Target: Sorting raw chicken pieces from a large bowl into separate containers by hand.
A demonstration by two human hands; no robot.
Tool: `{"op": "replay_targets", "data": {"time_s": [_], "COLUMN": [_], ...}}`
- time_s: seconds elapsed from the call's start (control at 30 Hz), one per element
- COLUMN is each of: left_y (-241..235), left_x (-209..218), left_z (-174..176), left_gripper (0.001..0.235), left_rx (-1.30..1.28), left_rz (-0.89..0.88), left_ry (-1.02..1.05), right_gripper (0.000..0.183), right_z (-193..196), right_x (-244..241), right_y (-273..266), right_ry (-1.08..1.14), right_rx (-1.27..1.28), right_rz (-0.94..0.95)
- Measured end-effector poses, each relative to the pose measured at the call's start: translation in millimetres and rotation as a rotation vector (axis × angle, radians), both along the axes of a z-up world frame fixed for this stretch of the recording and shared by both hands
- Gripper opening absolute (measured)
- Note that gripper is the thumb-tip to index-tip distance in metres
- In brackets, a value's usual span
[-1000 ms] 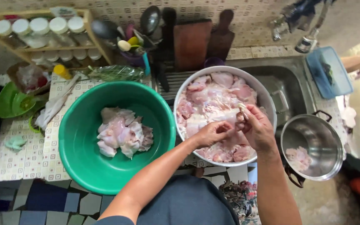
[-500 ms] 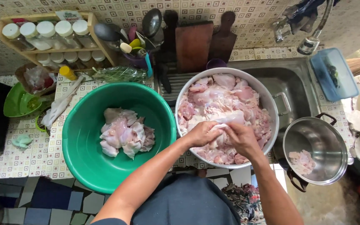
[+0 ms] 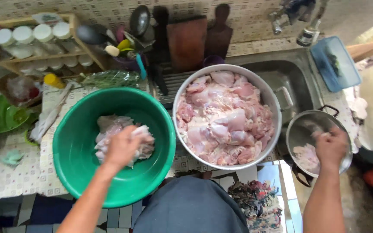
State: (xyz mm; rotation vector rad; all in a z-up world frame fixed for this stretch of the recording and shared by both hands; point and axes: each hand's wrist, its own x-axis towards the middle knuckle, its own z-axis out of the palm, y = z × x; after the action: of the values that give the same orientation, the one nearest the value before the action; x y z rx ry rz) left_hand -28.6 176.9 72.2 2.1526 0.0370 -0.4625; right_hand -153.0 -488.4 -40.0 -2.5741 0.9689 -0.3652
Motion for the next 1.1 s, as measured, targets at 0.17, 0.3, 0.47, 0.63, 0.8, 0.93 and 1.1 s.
{"op": "replay_targets", "data": {"time_s": [0.17,0.3,0.47,0.63,0.8,0.93,1.1], "left_y": [55.5,59.7,0.3,-73.7,-129.6,-167.0,-206.6], "left_x": [8.1,-2.1,-6.6,-10.4,-14.6,-29.8,-29.7], "left_z": [-89.0,-112.1,-25.7,-10.3,-47.1,-86.0,-73.2], "left_gripper": [0.032,0.057,0.044,0.034,0.044,0.059,0.093], "left_rx": [0.530,0.530,0.308,-0.148,-0.271,-0.157,-0.304], "left_rz": [-0.120,-0.116,0.031,-0.109,-0.155,-0.204,-0.403], "left_ry": [-0.024,-0.210,-0.636,-0.740,-0.499,-0.061,-0.294], "right_gripper": [0.030,0.068,0.071,0.032,0.046,0.023,0.013], "right_z": [50.6,38.2,105.3,63.2,27.8,19.3,69.5], "right_x": [7.7,-2.9,19.4,56.4,82.5,93.9,75.1], "right_y": [13.9,9.2,101.6,243.0,280.7,256.8,291.8], "right_ry": [0.436,0.603,0.404,-0.096,0.105,0.043,-0.139], "right_rx": [0.485,0.056,-0.043,0.287,-0.010,0.353,0.741], "right_rz": [-0.384,-0.413,-0.356,0.680,0.726,0.438,0.470]}}
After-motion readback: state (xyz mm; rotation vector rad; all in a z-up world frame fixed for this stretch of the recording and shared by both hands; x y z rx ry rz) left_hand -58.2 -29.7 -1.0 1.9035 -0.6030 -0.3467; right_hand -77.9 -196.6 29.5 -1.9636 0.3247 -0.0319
